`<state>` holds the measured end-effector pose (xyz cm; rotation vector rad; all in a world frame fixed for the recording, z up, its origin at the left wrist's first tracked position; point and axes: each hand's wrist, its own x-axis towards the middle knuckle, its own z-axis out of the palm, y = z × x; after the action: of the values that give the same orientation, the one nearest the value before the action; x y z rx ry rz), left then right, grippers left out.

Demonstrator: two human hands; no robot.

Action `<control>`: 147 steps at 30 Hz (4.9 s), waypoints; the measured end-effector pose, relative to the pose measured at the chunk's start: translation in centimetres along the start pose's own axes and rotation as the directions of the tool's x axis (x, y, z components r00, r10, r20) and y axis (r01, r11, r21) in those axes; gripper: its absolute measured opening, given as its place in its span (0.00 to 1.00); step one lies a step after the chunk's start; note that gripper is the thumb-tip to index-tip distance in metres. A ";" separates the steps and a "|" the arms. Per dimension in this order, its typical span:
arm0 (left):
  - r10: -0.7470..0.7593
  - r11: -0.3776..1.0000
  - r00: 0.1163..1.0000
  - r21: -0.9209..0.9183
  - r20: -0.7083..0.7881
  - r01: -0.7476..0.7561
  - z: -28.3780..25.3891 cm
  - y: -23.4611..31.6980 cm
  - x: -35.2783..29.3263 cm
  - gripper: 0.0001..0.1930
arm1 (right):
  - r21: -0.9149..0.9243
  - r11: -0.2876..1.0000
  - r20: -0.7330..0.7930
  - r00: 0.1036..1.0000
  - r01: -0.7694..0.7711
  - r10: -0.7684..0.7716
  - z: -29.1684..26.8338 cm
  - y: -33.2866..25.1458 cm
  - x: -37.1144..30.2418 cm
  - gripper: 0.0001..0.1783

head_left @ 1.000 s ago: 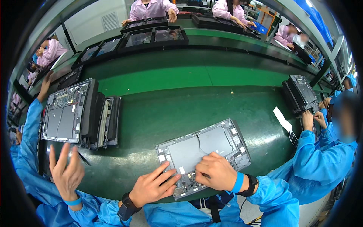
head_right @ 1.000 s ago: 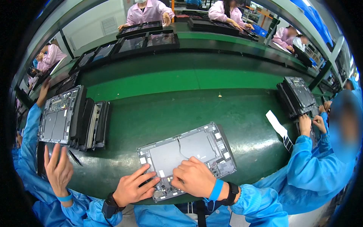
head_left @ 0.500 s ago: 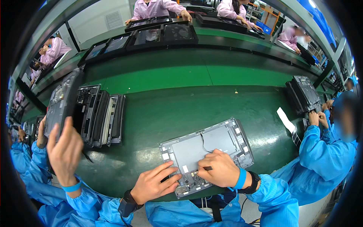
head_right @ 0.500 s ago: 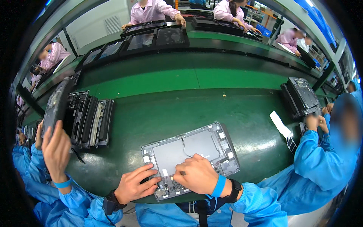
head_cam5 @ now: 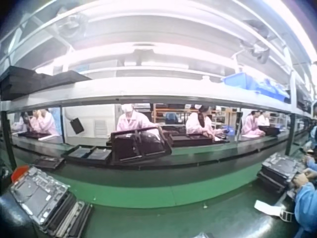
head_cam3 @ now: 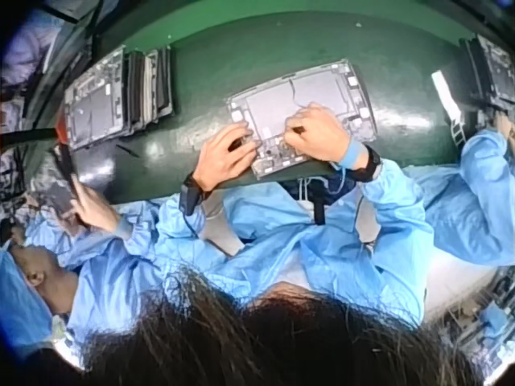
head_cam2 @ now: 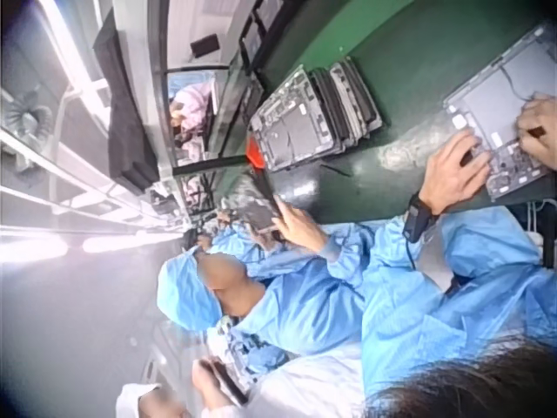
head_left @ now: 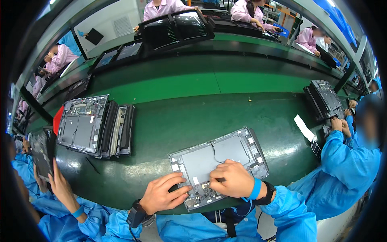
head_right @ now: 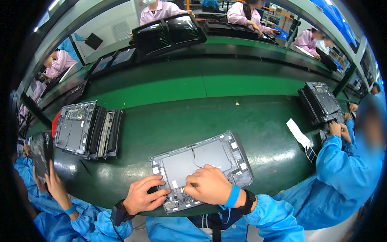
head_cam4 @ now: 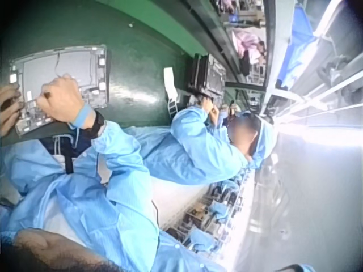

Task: Assembling internal components of a tablet device on a factory line.

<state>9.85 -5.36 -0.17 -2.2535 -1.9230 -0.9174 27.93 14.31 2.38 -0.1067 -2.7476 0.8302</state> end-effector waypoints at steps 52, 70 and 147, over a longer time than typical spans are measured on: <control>-0.290 0.946 0.934 -0.083 0.209 0.312 0.9 -1.7 4.6 0.50 | 0.395 0.905 -0.109 0.971 -0.156 0.214 -0.1 -0.8 -2.5 0.08; -0.265 0.956 0.946 -0.076 0.186 0.283 1.3 -1.8 5.2 0.49 | 0.218 0.976 -0.094 0.995 -0.014 0.035 0.1 -0.2 -2.3 0.07; -0.567 0.623 0.229 -0.593 -0.792 -0.510 5.6 0.4 5.3 0.18 | 0.490 0.788 -0.340 0.751 -0.372 0.566 -1.7 7.5 -9.0 0.12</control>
<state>12.81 1.45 -2.26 -0.8574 -0.8387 -2.7374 37.00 20.19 -2.50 -0.8534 -2.0505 1.2758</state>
